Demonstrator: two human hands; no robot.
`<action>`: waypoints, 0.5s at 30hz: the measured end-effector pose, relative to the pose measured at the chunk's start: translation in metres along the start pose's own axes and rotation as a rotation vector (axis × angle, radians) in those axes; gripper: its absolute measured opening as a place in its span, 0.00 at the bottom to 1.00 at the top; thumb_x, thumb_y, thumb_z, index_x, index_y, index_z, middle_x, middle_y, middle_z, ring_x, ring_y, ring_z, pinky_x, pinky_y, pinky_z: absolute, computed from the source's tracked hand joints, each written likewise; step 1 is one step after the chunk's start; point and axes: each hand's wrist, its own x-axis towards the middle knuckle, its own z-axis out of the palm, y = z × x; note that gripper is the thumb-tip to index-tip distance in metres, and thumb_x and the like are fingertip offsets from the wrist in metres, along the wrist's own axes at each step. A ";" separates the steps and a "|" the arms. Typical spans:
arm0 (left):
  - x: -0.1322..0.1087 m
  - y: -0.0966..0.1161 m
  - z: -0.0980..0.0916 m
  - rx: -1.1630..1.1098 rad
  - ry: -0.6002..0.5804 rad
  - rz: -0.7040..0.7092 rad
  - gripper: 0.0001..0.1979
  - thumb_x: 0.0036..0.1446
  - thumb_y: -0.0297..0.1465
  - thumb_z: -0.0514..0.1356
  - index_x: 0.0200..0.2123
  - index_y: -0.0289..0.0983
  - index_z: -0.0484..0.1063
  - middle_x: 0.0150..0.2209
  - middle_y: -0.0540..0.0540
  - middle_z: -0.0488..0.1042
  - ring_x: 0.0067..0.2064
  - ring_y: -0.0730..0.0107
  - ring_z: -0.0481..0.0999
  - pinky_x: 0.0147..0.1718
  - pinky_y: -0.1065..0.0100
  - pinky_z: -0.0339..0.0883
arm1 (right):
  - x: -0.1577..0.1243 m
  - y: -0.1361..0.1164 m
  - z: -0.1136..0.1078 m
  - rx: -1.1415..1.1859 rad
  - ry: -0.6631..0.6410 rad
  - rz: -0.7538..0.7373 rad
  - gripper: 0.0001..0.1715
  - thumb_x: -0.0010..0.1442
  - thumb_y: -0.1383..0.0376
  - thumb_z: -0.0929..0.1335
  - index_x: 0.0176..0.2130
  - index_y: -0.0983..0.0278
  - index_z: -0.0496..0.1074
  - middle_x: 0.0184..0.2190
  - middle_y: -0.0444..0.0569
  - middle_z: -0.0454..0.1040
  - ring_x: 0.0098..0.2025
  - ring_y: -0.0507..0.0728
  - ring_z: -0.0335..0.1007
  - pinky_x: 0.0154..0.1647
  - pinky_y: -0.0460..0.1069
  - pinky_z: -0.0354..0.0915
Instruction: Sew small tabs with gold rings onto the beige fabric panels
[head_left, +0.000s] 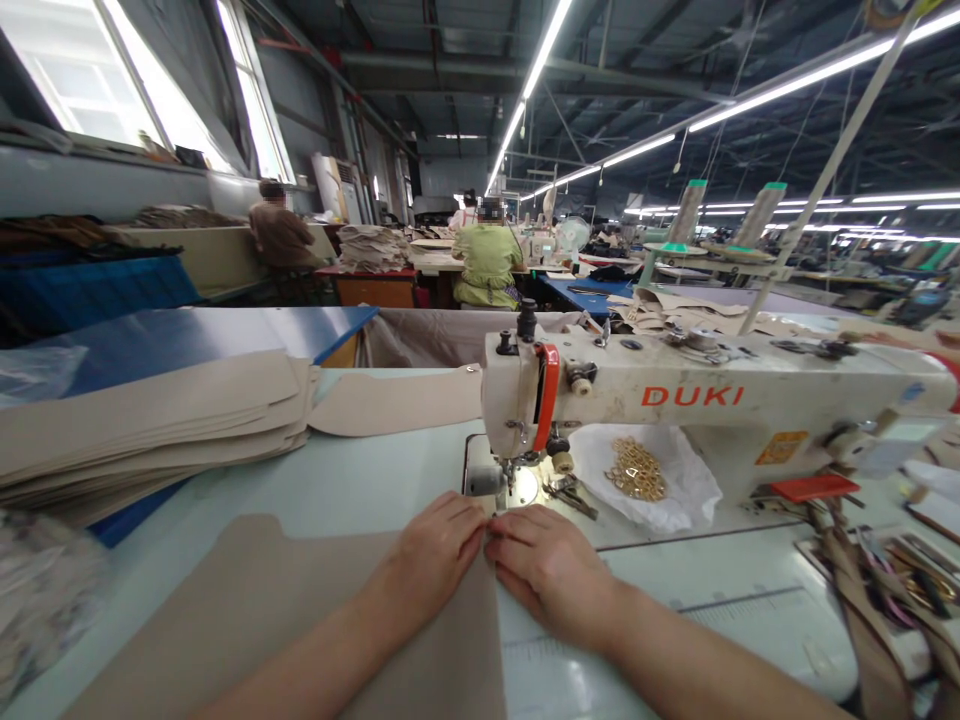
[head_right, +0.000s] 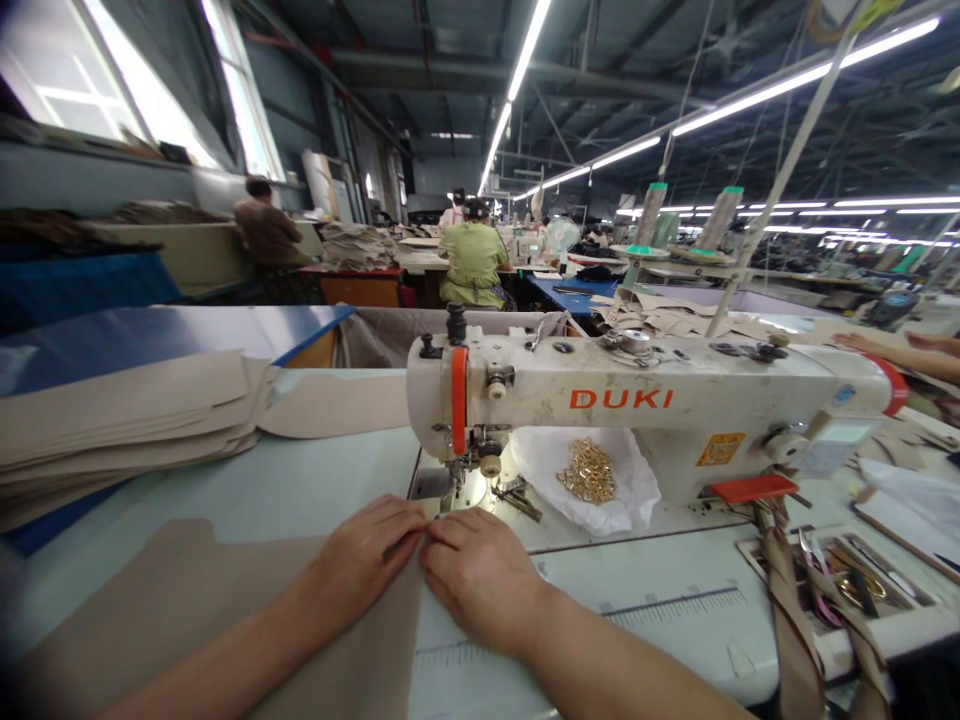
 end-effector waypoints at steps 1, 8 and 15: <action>0.000 0.000 -0.001 0.000 -0.002 -0.001 0.08 0.59 0.23 0.52 0.31 0.37 0.69 0.31 0.48 0.75 0.34 0.68 0.72 0.34 0.67 0.69 | 0.000 0.000 0.000 -0.015 0.005 0.006 0.09 0.63 0.67 0.62 0.38 0.65 0.71 0.39 0.51 0.74 0.43 0.57 0.67 0.46 0.51 0.64; -0.007 0.002 -0.006 -0.028 -0.003 -0.009 0.10 0.60 0.23 0.51 0.36 0.36 0.72 0.35 0.46 0.76 0.37 0.67 0.73 0.38 0.66 0.71 | 0.001 0.002 0.008 -0.138 -0.007 -0.039 0.08 0.63 0.69 0.63 0.34 0.65 0.70 0.36 0.50 0.74 0.39 0.56 0.67 0.43 0.50 0.64; -0.003 0.006 -0.007 -0.050 -0.008 -0.059 0.10 0.61 0.26 0.51 0.34 0.37 0.72 0.35 0.46 0.76 0.37 0.67 0.74 0.38 0.66 0.71 | 0.003 0.003 0.006 -0.212 -0.070 -0.047 0.02 0.60 0.69 0.67 0.34 0.66 0.69 0.35 0.47 0.74 0.38 0.56 0.67 0.41 0.49 0.62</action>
